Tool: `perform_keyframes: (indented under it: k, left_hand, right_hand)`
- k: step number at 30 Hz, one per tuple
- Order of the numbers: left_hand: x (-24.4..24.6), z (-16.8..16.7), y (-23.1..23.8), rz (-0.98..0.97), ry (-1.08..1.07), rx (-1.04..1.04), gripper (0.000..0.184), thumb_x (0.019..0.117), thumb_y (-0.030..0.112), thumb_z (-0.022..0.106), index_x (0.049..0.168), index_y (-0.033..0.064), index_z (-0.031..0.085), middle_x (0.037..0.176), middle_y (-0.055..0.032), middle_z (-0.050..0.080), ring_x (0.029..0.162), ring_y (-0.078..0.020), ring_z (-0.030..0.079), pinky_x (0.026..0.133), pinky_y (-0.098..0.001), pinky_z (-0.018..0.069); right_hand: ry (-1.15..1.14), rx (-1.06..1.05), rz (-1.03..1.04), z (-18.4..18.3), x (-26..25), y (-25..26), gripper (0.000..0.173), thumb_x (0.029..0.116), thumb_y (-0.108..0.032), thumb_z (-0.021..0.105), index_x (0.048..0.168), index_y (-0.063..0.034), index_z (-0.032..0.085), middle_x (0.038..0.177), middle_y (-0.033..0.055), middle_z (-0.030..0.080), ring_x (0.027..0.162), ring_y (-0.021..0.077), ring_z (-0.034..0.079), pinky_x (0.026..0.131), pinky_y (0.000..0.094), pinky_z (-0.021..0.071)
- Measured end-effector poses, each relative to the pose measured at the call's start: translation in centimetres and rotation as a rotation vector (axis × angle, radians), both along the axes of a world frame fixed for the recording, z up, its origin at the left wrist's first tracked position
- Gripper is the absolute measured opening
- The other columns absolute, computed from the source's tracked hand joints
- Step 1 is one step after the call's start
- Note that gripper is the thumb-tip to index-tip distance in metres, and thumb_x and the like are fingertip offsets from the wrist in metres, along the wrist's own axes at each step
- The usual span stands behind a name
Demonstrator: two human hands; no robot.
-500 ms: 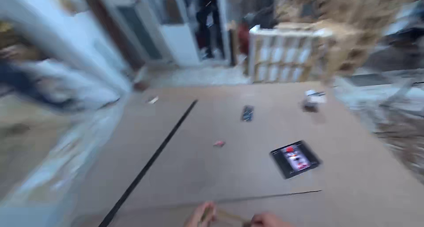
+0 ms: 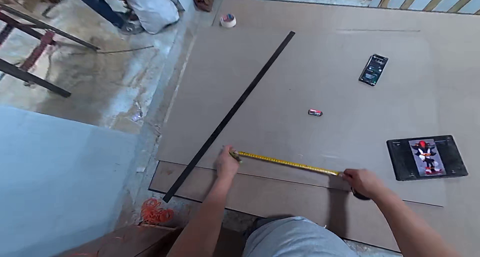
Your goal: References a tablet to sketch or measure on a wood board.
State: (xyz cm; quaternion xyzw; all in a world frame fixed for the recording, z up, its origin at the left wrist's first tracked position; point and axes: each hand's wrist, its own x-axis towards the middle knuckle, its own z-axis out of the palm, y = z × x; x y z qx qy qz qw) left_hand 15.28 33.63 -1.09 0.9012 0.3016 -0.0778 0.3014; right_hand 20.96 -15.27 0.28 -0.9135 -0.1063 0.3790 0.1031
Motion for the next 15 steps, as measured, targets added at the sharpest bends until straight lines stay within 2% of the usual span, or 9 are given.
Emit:
perform_keyframes:
  k: [1,3,7,10,15]
  left_hand:
    - [0.3,-0.2,-1.3,-0.044,0.013,0.109,0.046,0.1039,0.025,0.060,0.146,0.0106,0.053,0.134,-0.0197,0.064,0.122,-0.0391,0.063,0.102,-0.0609,0.0509]
    - [0.4,-1.1,-3.7,-0.188,-0.001,0.227,0.053,0.1023,0.027,0.062,0.152,0.0122,0.048,0.146,-0.0210,0.055,0.134,-0.0408,0.054,0.110,-0.0596,0.0448]
    - [-0.8,-3.7,-7.8,-0.379,-0.013,0.264,0.053,0.1027,0.030,0.060,0.151,0.0123,0.049,0.161,-0.0133,0.042,0.149,-0.0297,0.040,0.123,-0.0501,0.0319]
    - [-0.4,-4.9,-8.7,-0.377,-0.056,0.282,0.057,0.1014,0.030,0.062,0.153,0.0111,0.047,0.165,-0.0128,0.036,0.153,-0.0278,0.033,0.126,-0.0500,0.0272]
    - [0.9,-6.6,-7.9,-0.441,-0.075,0.350,0.062,0.1005,0.030,0.063,0.157,0.0144,0.042,0.168,-0.0090,0.032,0.156,-0.0261,0.028,0.127,-0.0486,0.0238]
  right_hand:
    - [-0.023,-0.028,0.017,-0.5,1.2,0.0,0.035,0.1072,-0.043,0.051,0.103,-0.0155,0.073,0.091,0.0119,0.073,0.090,0.0335,0.071,0.080,0.0605,0.0561]
    - [-0.074,-0.044,0.039,-1.8,3.1,0.1,0.034,0.1071,-0.041,0.052,0.099,-0.0155,0.073,0.088,0.0120,0.073,0.087,0.0340,0.072,0.076,0.0612,0.0565]
    - [-0.074,-0.079,0.082,-3.2,4.9,0.8,0.036,0.1074,-0.043,0.050,0.095,-0.0159,0.071,0.086,0.0106,0.072,0.087,0.0328,0.072,0.073,0.0584,0.0567]
    - [-0.080,-0.086,0.080,-3.9,5.8,1.0,0.037,0.1066,-0.046,0.051,0.094,-0.0171,0.070,0.084,0.0099,0.071,0.085,0.0322,0.072,0.071,0.0576,0.0568]
    - [-0.103,-0.089,0.101,-4.1,7.0,1.5,0.036,0.1058,-0.046,0.052,0.094,-0.0185,0.071,0.084,0.0111,0.072,0.083,0.0349,0.072,0.067,0.0587,0.0563]
